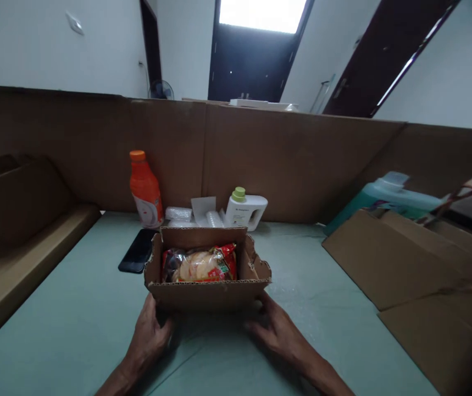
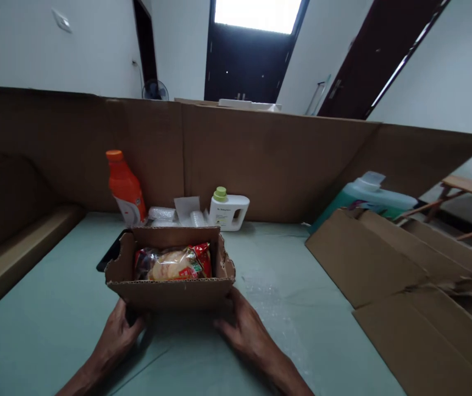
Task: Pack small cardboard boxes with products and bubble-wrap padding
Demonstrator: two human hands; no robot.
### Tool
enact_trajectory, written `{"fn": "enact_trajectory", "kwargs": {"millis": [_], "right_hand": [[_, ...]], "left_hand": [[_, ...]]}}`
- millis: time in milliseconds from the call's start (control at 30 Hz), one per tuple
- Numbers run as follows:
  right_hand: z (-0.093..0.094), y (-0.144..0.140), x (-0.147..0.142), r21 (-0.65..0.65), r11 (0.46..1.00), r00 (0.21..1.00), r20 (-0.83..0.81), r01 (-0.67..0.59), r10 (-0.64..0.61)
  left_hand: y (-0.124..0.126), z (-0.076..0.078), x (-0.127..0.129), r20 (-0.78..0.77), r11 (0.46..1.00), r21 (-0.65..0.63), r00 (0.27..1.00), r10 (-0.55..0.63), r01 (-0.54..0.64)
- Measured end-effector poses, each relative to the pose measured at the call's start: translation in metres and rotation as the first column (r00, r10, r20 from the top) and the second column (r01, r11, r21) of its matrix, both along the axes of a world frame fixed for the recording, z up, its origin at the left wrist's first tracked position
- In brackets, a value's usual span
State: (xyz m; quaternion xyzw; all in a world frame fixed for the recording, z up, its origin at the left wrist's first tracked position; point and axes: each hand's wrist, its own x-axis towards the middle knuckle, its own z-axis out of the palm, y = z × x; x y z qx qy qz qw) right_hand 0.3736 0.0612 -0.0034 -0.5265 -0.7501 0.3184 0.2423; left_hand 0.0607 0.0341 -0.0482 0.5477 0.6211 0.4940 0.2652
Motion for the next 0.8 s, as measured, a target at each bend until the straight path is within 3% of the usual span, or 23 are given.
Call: {"fn": "enact_trajectory", "kwargs": {"millis": [200,300,500,633,800], "right_hand": [[-0.015,0.005,-0.022,-0.025,0.996,0.988,-0.127,0.090,-0.093],[-0.014,0.006,-0.033,0.036,0.992,0.980,-0.162,0.125,-0.117],[-0.010,0.034,-0.049,0.147,0.980,0.985,-0.128,0.131,-0.113],[-0.003,0.029,-0.009,0.195,0.963,0.982,-0.056,0.186,-0.178],[-0.006,-0.009,0.057,0.213,0.934,0.943,0.110,0.285,-0.313]], "left_hand": [[-0.003,-0.001,-0.002,-0.021,0.997,-0.079,1.000,-0.005,0.004],[0.001,0.003,-0.010,-0.036,0.988,-0.156,0.999,-0.001,-0.005],[0.053,0.021,-0.021,-0.141,0.978,-0.193,0.983,-0.114,0.086],[0.058,0.028,-0.017,-0.171,0.975,-0.202,0.978,-0.124,0.088],[0.000,0.017,0.004,-0.176,0.985,-0.166,0.982,-0.068,0.039]]}}
